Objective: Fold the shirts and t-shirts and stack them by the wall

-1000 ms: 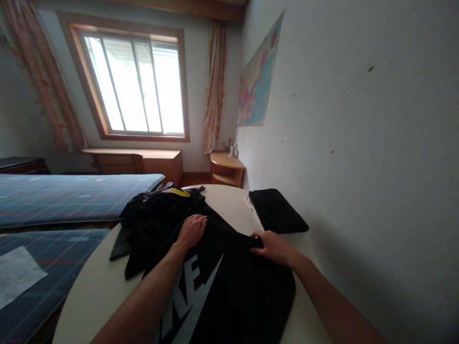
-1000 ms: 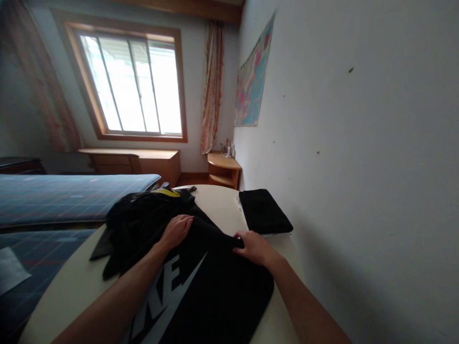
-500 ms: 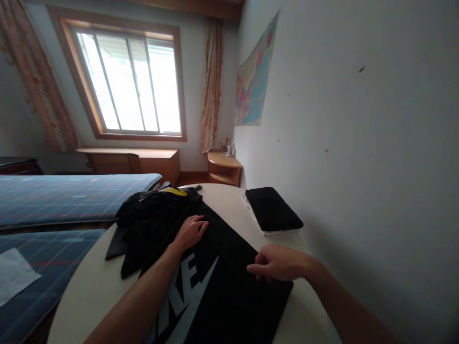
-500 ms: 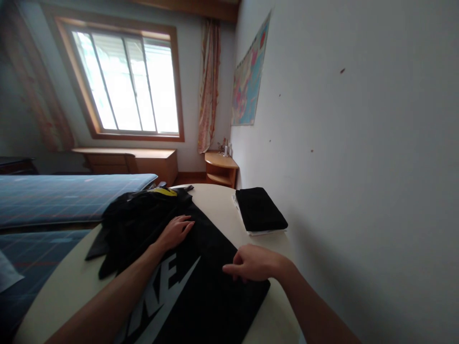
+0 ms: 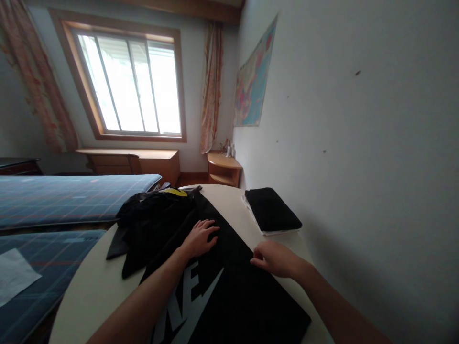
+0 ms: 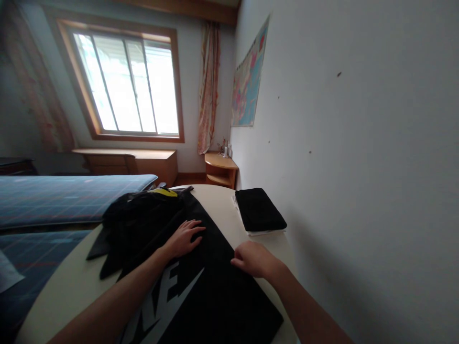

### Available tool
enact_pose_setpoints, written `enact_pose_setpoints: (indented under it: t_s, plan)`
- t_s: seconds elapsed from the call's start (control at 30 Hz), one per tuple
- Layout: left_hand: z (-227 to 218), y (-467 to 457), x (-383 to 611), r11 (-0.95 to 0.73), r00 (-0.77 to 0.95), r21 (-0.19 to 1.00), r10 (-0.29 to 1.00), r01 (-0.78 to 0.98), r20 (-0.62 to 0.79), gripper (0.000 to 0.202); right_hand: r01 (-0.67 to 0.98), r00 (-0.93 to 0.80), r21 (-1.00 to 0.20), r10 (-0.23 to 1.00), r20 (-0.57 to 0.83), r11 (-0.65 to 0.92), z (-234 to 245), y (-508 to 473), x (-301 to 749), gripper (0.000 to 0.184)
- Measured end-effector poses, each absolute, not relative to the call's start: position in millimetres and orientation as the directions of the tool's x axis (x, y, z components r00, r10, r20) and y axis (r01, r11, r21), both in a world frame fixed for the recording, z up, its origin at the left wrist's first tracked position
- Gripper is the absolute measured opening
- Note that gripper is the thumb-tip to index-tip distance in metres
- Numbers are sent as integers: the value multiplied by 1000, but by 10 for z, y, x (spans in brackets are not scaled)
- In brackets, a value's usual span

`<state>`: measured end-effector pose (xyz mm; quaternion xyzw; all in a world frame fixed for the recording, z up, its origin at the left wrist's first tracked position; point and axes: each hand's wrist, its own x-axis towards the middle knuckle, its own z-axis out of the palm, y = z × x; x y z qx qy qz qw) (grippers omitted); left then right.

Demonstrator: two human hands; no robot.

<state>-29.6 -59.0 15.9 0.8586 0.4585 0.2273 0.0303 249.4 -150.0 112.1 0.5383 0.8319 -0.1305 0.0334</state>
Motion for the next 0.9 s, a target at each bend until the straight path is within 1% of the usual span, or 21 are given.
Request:
enact_pose_setpoints:
  t_s: [0.07,0.13,0.17,0.23,0.33,0.47,0.53,0.57,0.63,0.7,0.73,0.8,0.9]
  plan:
    - [175,-673,-187,-594,497,270,794,758,350,42,865,-471,-221,881,-46,451,1052,-1455,2382,27]
    - [192,-752,-88,-618,527,278,779,735,339,42,811,-524,-273,850,56,518,938,-1410,2277,39]
    - [201,-789,-45,-635,547,281,768,720,334,43,789,-547,-289,834,74,543,875,-1394,2236,45]
    - [223,-859,28,-669,587,286,741,686,325,43,770,-573,-300,817,67,564,755,-1384,2182,51]
    - [262,-955,117,-691,612,299,723,659,322,43,799,-552,-267,833,31,539,636,-1432,2180,53]
    - [286,-1052,218,-668,584,295,743,684,326,41,826,-527,-213,849,37,522,639,-1567,2251,53]
    - [274,-1090,258,-624,548,285,778,727,307,46,831,-524,-196,851,35,520,703,-1626,2275,52]
    - [263,-1109,275,-593,522,287,802,752,289,50,834,-523,-186,852,30,519,744,-1645,2278,49]
    - [240,-1161,307,-535,479,303,844,789,243,56,849,-505,-170,863,20,501,824,-1646,2266,38]
    - [221,-1236,343,-511,470,319,859,798,201,59,883,-446,-160,895,6,441,873,-1586,2232,28]
    - [215,-1284,366,-511,478,323,859,796,182,62,902,-405,-160,914,5,400,878,-1531,2209,27]
    - [206,-1390,417,-521,496,334,853,786,164,67,923,-340,-182,940,32,340,845,-1375,2149,32]
    - [197,-1544,489,-551,528,369,832,748,171,73,891,-356,-253,925,130,378,727,-1073,2031,42]
